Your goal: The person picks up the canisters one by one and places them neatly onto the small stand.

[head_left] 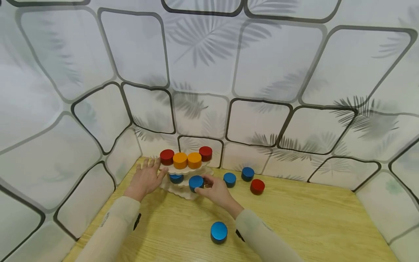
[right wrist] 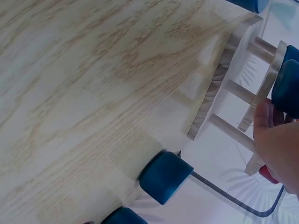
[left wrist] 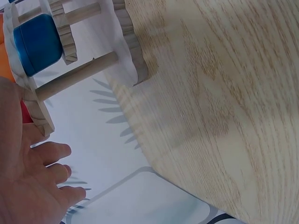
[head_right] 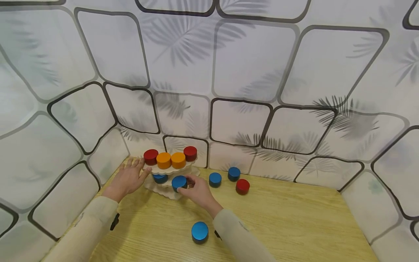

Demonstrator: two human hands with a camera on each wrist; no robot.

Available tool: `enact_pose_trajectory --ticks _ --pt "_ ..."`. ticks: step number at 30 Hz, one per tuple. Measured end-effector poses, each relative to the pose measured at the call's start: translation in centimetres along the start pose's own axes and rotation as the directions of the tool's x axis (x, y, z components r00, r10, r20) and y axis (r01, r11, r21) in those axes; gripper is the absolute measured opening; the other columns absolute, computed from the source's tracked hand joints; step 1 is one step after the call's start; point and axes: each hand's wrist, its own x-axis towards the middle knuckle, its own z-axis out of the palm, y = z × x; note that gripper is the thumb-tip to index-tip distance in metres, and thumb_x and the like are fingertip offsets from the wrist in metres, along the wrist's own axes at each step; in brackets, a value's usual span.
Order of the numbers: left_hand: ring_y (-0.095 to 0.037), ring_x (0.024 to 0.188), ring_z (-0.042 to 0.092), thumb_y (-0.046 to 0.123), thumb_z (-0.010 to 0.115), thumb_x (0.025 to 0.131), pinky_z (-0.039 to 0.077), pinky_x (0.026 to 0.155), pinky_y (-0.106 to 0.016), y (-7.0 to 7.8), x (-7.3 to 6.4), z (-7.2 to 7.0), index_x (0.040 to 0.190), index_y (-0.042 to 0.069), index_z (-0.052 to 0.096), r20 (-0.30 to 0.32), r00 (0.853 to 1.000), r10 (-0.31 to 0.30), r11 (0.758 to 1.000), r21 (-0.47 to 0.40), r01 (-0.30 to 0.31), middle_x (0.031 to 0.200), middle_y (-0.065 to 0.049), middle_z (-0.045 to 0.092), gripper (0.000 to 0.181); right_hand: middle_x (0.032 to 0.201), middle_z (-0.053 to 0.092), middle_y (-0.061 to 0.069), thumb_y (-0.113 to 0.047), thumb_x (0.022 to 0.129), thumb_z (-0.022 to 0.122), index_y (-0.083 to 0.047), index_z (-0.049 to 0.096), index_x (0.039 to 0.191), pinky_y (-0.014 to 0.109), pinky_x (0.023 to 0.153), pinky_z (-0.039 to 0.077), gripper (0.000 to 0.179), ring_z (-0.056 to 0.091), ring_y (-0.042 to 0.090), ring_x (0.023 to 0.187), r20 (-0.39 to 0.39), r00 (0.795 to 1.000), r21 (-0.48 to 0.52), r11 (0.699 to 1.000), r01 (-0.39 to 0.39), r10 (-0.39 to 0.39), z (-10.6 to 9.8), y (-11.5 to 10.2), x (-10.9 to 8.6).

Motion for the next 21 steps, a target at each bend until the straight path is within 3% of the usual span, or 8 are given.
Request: enact_pose_trajectory --ticks 12,21 --pt "-0.057 0.155 0.025 0.049 0.031 0.114 0.021 0.123 -0.076 -0.1 0.2 0.1 0.163 -0.004 0.031 -0.018 1.000 0.005 1.000 0.005 -0.005 0.164 -0.034 0.037 0.072 0.116 0.075 0.006 -0.025 0.091 0.083 -0.013 0.071 0.131 0.039 0.098 0.058 0.043 0.068 0.021 0.106 -0.068 0.998 -0.015 1.000 -0.017 0.016 1.0 -0.3 0.7" --pt "-0.057 0.155 0.024 0.049 0.031 0.114 0.020 0.123 -0.076 -0.2 0.1 0.0 0.163 -0.004 0.030 -0.009 1.000 0.008 1.000 -0.004 -0.008 0.164 -0.034 0.036 0.073 0.115 0.075 0.007 -0.025 0.091 0.084 -0.012 0.072 0.132 0.036 0.090 0.060 0.045 0.068 0.021 0.104 -0.100 0.995 -0.018 1.000 -0.022 0.021 1.5 -0.6 0.9"
